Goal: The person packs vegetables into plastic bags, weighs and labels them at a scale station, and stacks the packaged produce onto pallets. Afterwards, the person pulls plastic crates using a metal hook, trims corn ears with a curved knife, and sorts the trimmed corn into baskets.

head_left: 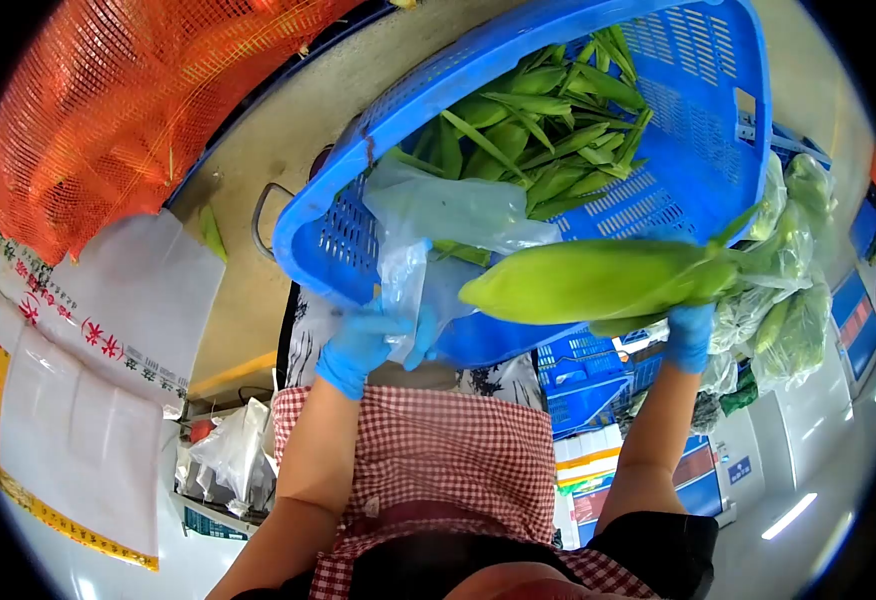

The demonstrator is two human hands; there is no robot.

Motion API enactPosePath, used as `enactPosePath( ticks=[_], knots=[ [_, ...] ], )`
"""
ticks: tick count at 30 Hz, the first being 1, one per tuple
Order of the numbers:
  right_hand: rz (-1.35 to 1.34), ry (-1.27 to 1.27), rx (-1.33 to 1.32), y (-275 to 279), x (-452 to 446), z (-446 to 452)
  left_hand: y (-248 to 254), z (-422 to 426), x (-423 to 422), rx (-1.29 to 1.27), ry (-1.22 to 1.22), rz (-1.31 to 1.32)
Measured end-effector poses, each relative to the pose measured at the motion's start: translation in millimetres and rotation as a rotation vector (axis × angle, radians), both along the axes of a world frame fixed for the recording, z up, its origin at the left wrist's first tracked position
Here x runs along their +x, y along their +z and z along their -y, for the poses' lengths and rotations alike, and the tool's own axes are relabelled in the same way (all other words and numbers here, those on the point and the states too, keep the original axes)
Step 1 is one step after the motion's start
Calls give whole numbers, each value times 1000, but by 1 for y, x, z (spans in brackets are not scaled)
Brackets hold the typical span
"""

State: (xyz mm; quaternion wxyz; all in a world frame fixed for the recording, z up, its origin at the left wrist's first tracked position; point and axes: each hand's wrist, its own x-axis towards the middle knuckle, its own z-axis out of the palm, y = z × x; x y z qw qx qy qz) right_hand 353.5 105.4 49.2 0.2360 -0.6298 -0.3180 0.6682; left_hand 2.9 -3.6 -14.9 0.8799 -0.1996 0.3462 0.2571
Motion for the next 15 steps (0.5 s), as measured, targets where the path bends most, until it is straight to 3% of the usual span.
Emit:
enactPosePath(
  ticks=[1, 2, 3, 5, 7, 9, 10, 11, 13, 15],
  knots=[
    [-38, 189, -29, 3, -24, -11, 1, -2, 1, 31, -18, 45],
    [-52, 224, -92, -3, -41, -2, 2, -3, 0, 38, -8, 79],
    [149, 570, -2, -8, -59, 3, 2, -4, -1, 42, 0, 114],
    [268, 889, 336, -39, -107, 10, 2, -8, -2, 53, 5, 163],
    [-136, 787, -8, -79, -107, 0, 2, -9, -5, 57, 10, 178],
    [-198, 230, -183, -155, -86, -28, 0, -7, -5, 38, -44, 121],
    [-5, -206, -309, -198, -76, -27, -1, -5, -3, 27, -70, 96],
    [189, -367, -301, -270, -54, -6, 0, -4, 0, 38, -84, 64],
    [608, 15, -514, -404, -31, 36, 1, -7, 2, 66, -113, -8],
    [597, -69, -408, -416, -55, 41, 0, -8, 2, 34, -142, -72]
  ],
)
